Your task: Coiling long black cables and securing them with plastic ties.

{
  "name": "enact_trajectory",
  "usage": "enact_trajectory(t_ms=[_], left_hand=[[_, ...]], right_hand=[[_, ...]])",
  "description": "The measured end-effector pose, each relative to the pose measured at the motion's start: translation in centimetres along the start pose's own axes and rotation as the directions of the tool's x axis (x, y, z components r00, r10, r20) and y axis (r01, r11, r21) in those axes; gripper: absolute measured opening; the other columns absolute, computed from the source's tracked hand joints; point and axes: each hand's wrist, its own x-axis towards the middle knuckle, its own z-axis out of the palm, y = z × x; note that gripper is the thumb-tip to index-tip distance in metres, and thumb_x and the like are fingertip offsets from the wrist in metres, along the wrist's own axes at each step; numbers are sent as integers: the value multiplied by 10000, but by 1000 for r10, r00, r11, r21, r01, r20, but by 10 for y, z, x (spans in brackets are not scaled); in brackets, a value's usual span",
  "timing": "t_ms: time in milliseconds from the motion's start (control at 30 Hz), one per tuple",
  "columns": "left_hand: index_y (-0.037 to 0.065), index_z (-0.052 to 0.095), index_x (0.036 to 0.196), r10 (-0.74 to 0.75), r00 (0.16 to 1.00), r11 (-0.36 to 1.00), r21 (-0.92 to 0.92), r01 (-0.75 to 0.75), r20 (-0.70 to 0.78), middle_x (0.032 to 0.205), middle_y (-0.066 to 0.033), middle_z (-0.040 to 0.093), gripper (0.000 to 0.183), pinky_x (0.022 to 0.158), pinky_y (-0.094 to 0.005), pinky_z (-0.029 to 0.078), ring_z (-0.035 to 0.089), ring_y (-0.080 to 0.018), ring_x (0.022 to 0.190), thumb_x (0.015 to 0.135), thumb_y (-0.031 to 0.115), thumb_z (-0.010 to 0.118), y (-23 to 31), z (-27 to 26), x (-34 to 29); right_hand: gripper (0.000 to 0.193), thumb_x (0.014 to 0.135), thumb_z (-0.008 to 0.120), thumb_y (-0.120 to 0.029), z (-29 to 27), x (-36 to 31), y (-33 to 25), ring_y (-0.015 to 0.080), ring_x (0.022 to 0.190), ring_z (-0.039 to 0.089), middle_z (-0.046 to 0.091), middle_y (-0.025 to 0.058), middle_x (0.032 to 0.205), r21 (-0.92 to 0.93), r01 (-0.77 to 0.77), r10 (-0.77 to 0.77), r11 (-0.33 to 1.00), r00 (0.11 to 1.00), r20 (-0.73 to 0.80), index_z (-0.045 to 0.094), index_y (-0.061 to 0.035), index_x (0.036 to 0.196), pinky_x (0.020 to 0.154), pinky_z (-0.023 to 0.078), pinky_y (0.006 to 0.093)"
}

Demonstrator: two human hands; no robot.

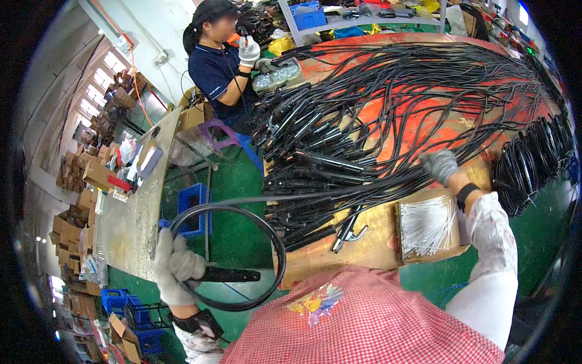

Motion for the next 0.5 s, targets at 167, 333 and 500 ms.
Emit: enact_trajectory(t_ms=[167, 333, 500], left_hand=[[34, 552, 863, 78, 986, 799, 582, -150, 147, 616, -5, 474, 307, 516, -290, 430, 478, -131, 525, 866, 341, 569, -50, 32, 33], [11, 485, 1168, 24, 892, 720, 612, -328, 451, 970, -115, 540, 266, 764, -295, 473, 549, -187, 906, 931, 112, 418, -84, 74, 14], [39, 542, 1000, -32, 989, 882, 469, -41, 147, 541, -46, 461, 330, 384, -303, 338, 383, -186, 348, 917, 337, 426, -55, 32, -11]], right_hand=[[98, 782, 518, -204, -2, -62, -114, 273, 513, 552, 513, 80, 548, 147, 767, -728, 625, 640, -244, 534, -119, 736, 451, 420, 432], [115, 757, 501, -188, -61, -95, -230, 255, 500, 517, 499, 96, 616, -184, 981, -157, 53, -174, -972, 555, -103, 812, 521, 445, 394], [200, 853, 452, -236, -11, 6, -92, 314, 657, 614, 613, 114, 779, 162, 742, -558, 650, 611, -562, 601, -132, 938, 543, 473, 426]])
